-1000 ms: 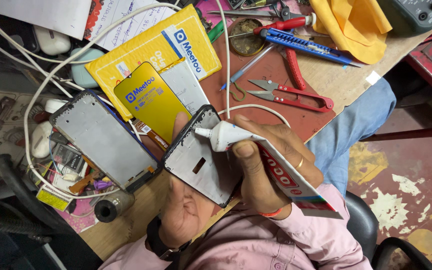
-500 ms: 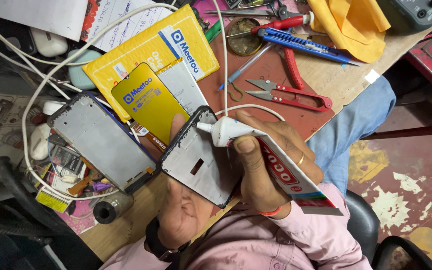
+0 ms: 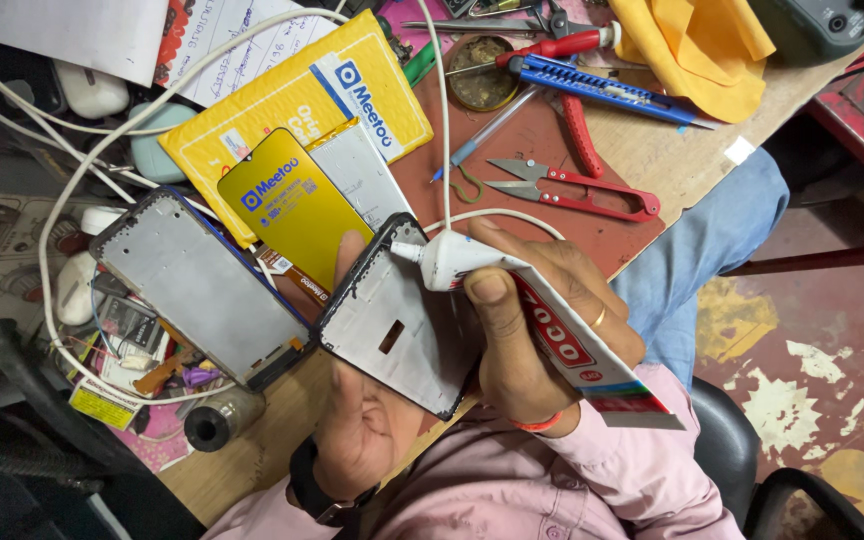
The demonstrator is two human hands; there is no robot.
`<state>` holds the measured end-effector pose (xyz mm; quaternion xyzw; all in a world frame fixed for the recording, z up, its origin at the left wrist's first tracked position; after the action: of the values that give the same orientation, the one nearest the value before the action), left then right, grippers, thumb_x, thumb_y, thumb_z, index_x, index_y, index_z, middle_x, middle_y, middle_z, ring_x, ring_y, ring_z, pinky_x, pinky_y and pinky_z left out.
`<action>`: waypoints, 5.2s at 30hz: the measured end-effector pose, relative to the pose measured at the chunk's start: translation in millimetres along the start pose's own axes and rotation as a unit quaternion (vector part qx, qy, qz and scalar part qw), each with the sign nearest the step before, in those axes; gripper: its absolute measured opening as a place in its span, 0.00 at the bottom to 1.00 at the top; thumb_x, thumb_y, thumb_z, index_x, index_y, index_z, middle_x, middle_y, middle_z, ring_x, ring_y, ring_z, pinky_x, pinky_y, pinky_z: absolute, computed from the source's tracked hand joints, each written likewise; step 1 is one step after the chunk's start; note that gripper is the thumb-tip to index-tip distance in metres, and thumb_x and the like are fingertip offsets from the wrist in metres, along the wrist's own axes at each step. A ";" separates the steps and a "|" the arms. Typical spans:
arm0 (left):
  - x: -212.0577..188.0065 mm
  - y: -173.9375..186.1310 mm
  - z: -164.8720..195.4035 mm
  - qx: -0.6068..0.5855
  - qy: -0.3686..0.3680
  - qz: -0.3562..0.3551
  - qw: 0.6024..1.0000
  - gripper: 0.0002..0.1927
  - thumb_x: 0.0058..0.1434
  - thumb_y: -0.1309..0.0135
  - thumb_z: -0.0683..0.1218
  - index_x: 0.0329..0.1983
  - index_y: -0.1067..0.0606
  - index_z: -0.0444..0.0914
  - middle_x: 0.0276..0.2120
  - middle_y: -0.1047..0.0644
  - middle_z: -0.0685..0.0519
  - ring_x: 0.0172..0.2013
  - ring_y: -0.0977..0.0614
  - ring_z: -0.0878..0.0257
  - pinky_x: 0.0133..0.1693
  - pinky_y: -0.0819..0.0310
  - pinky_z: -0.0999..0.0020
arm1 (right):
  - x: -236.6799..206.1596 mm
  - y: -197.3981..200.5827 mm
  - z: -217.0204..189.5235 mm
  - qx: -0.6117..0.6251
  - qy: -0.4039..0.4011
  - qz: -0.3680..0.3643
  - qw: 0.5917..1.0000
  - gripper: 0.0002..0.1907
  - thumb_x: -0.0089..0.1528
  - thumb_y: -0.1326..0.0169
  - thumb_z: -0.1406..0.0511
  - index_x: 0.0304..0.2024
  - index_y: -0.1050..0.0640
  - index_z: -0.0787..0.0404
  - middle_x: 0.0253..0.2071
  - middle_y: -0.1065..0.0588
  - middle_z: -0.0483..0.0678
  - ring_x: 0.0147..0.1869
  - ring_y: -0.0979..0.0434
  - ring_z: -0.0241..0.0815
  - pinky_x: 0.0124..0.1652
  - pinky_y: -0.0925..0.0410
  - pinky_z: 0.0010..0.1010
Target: The person holds a disassembled phone back cover in one hand and squeezes white adhesive from a tube along its inner edges, working around the frame. They then set the cover down, pick up a yellow display panel with an attached flex cable, and align the flex connector with the panel.
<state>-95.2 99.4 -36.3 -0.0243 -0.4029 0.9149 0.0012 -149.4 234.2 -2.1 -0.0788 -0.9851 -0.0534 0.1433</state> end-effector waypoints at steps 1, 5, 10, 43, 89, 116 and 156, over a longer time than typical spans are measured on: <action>0.0 0.2 0.1 0.001 -0.001 0.001 1.000 0.47 0.75 0.59 0.62 0.83 0.69 0.43 0.80 0.55 0.47 0.79 0.51 0.50 0.78 0.61 0.45 | 0.1 0.4 0.1 -0.002 -0.001 -0.001 1.000 0.12 0.72 0.40 0.65 0.52 0.19 0.69 0.43 0.17 0.53 0.43 0.17 0.37 0.47 0.25 0.23; 0.4 -0.9 -0.9 0.006 0.001 0.001 1.000 0.47 0.75 0.58 0.63 0.83 0.69 0.42 0.81 0.55 0.47 0.80 0.51 0.50 0.78 0.61 0.46 | 0.2 2.3 -0.8 -0.005 -0.002 0.003 1.000 0.13 0.72 0.40 0.65 0.53 0.19 0.69 0.42 0.17 0.52 0.43 0.17 0.37 0.47 0.26 0.23; 1.3 0.4 -0.6 0.020 0.001 0.003 1.000 0.48 0.75 0.58 0.63 0.83 0.69 0.42 0.80 0.55 0.47 0.79 0.50 0.50 0.78 0.60 0.47 | 0.1 1.8 -0.1 0.005 0.003 0.013 1.000 0.13 0.73 0.39 0.65 0.53 0.19 0.69 0.43 0.17 0.53 0.44 0.17 0.38 0.48 0.25 0.23; -3.8 4.8 5.1 0.024 -0.009 0.022 0.999 0.48 0.74 0.56 0.65 0.83 0.66 0.43 0.80 0.54 0.45 0.78 0.47 0.47 0.77 0.57 0.43 | -1.4 -3.1 6.4 0.034 -0.051 0.042 0.997 0.17 0.71 0.40 0.61 0.54 0.18 0.70 0.38 0.19 0.52 0.35 0.19 0.35 0.38 0.28 0.21; -23.8 -0.3 12.1 0.081 -0.006 0.080 0.993 0.52 0.65 0.40 0.62 0.83 0.56 0.48 0.64 0.34 0.43 0.63 0.30 0.47 0.67 0.36 0.41 | -55.5 27.4 40.6 0.438 -0.196 0.116 0.869 0.17 0.70 0.46 0.66 0.58 0.27 0.70 0.49 0.21 0.55 0.51 0.19 0.49 0.52 0.22 0.49; -57.2 -50.5 -53.8 -0.404 0.305 -0.066 0.860 0.50 0.70 0.73 0.76 0.81 0.57 0.39 0.79 0.55 0.44 0.78 0.54 0.45 0.75 0.69 0.41 | -6.6 88.3 75.0 0.643 -0.331 -0.164 0.670 0.17 0.69 0.46 0.67 0.55 0.28 0.75 0.45 0.29 0.55 0.42 0.23 0.48 0.60 0.34 0.48; -76.2 -36.8 -87.2 -0.303 0.315 -0.010 0.900 0.37 0.74 0.57 0.55 0.85 0.49 0.47 0.71 0.34 0.43 0.67 0.29 0.50 0.66 0.34 0.52 | -96.1 87.1 -36.3 -0.085 0.195 -0.321 0.923 0.22 0.54 0.39 0.75 0.51 0.25 0.76 0.46 0.22 0.60 0.51 0.16 0.53 0.49 0.24 0.37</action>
<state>-15.8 186.9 -64.6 -0.3059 -0.6394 0.6933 0.1296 -33.7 301.7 11.8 0.2415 -0.9019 -0.1941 0.3008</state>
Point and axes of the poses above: each hand's wrist, its own x-axis towards the middle knuckle, its own y-axis out of the back of the hand, z = x × y, the point moved 7 cm from there along x, towards the middle knuckle
